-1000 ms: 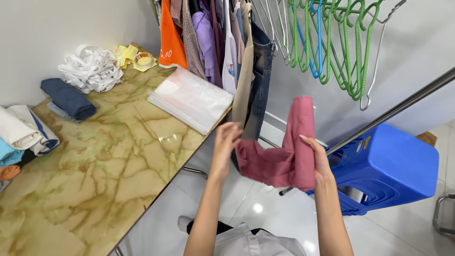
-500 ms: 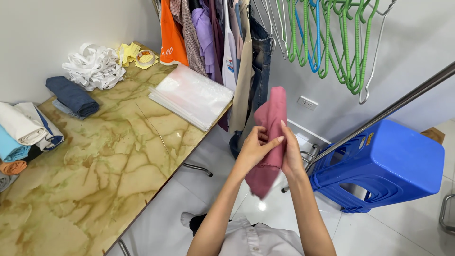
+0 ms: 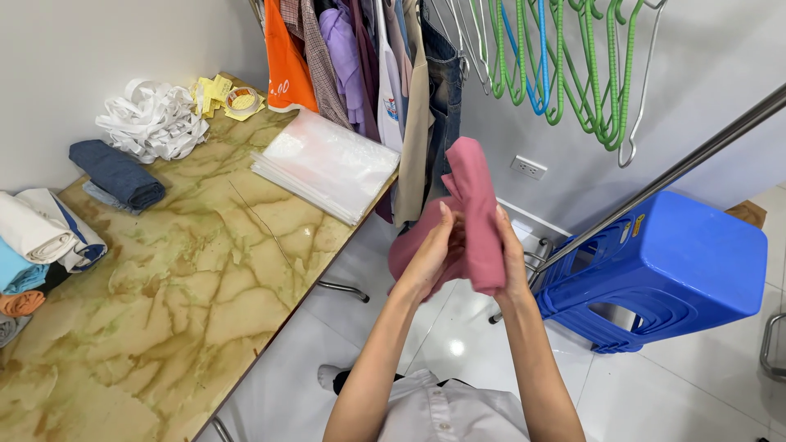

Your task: The person unpacks folded clothes from plastic bags on a marble table, stacks them, and then hangs a pink shirt and a white shirt on a metal clothing rack using hangers.

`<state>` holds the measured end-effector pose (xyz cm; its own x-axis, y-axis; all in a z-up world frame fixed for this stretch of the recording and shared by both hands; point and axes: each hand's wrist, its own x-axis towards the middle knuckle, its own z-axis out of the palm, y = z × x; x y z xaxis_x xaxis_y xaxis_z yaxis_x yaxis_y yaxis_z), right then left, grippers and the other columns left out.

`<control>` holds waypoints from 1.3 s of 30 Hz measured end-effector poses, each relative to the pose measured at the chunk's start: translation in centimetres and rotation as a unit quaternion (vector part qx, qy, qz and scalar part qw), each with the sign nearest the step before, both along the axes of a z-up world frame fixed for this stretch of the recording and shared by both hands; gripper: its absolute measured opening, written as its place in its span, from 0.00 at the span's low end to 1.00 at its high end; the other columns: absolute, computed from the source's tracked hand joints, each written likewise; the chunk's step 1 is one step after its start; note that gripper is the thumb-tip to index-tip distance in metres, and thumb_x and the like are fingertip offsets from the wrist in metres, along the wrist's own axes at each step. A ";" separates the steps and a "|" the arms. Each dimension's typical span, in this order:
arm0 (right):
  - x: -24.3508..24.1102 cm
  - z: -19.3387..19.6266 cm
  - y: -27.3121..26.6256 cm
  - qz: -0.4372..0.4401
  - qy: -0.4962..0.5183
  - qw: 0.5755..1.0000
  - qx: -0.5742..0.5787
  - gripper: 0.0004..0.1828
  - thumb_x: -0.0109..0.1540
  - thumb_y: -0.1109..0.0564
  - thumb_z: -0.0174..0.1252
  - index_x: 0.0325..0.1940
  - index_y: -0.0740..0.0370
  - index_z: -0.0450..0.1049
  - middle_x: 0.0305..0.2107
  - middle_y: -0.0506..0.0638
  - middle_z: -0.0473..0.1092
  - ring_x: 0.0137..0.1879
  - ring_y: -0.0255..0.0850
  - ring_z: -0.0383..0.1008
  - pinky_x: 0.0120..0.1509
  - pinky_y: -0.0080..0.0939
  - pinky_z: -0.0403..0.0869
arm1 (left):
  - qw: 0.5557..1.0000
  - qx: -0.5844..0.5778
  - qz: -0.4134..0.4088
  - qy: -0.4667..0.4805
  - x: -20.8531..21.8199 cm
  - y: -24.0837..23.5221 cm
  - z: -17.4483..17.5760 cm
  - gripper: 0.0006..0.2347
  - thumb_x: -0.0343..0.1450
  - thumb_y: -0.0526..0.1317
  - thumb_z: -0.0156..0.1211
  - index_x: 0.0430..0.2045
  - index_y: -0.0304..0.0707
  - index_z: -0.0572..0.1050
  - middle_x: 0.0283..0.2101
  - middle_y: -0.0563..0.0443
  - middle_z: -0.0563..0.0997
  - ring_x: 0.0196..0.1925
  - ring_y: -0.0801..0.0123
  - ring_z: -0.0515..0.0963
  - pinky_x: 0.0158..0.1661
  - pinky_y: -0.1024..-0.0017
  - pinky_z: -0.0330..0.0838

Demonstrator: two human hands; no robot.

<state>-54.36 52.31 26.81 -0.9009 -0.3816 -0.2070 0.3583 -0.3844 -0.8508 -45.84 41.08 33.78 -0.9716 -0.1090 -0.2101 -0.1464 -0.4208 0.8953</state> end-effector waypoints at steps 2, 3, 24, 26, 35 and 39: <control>1.4 2.2 -0.7 -0.007 -0.018 0.999 -0.027 0.31 0.67 0.38 0.51 0.72 0.48 0.63 0.59 0.54 0.67 0.61 0.42 0.68 0.67 0.44 0.66 | 0.999 -0.028 0.006 0.025 -1.0 -0.3 -3.6 0.20 0.77 0.57 0.43 0.49 0.44 0.76 0.46 0.54 0.76 0.53 0.70 0.73 0.54 0.71 0.69; 2.0 3.4 -1.0 -0.012 -0.035 0.998 -0.054 0.31 0.67 0.38 0.51 0.71 0.50 0.65 0.58 0.55 0.68 0.60 0.43 0.70 0.67 0.45 0.67 | 0.997 -0.056 0.013 0.050 -1.6 -0.3 -5.4 0.09 0.78 0.47 0.54 0.47 0.48 0.77 0.43 0.58 0.76 0.49 0.76 0.72 0.49 0.76 0.69; 1.9 1.4 1.4 -0.034 -0.135 0.990 0.019 0.26 0.62 0.41 0.63 0.57 0.57 0.74 0.44 0.51 0.76 0.45 0.42 0.78 0.51 0.43 0.76 | 0.990 0.003 0.131 0.042 0.3 -0.3 -6.5 0.21 0.70 0.33 0.60 0.60 0.38 0.71 0.57 0.48 0.78 0.58 0.69 0.74 0.60 0.65 0.66; 2.4 0.6 1.5 -0.031 -0.076 0.995 0.048 0.35 0.62 0.41 0.62 0.67 0.54 0.58 0.51 0.53 0.70 0.52 0.44 0.74 0.57 0.48 0.73 | 0.987 0.008 0.155 0.052 0.4 -0.5 -6.3 0.20 0.70 0.32 0.59 0.59 0.37 0.71 0.56 0.48 0.78 0.58 0.70 0.74 0.60 0.65 0.67; 5.2 4.6 0.1 0.003 0.190 0.935 0.300 0.43 0.53 0.49 0.74 0.68 0.54 0.60 0.58 0.67 0.64 0.65 0.63 0.68 0.67 0.60 0.67 | 0.943 -0.023 0.305 0.127 1.5 0.8 -5.3 0.28 0.73 0.34 0.60 0.63 0.42 0.50 0.53 0.38 0.77 0.54 0.66 0.75 0.59 0.62 0.68; 4.3 1.5 0.4 -0.043 0.267 0.908 0.321 0.19 0.62 0.50 0.66 0.57 0.53 0.77 0.57 0.59 0.68 0.66 0.60 0.69 0.67 0.59 0.68 | 0.940 -0.070 0.309 0.127 1.2 0.0 -5.0 0.18 0.73 0.37 0.62 0.57 0.43 0.66 0.51 0.46 0.78 0.57 0.72 0.73 0.62 0.65 0.66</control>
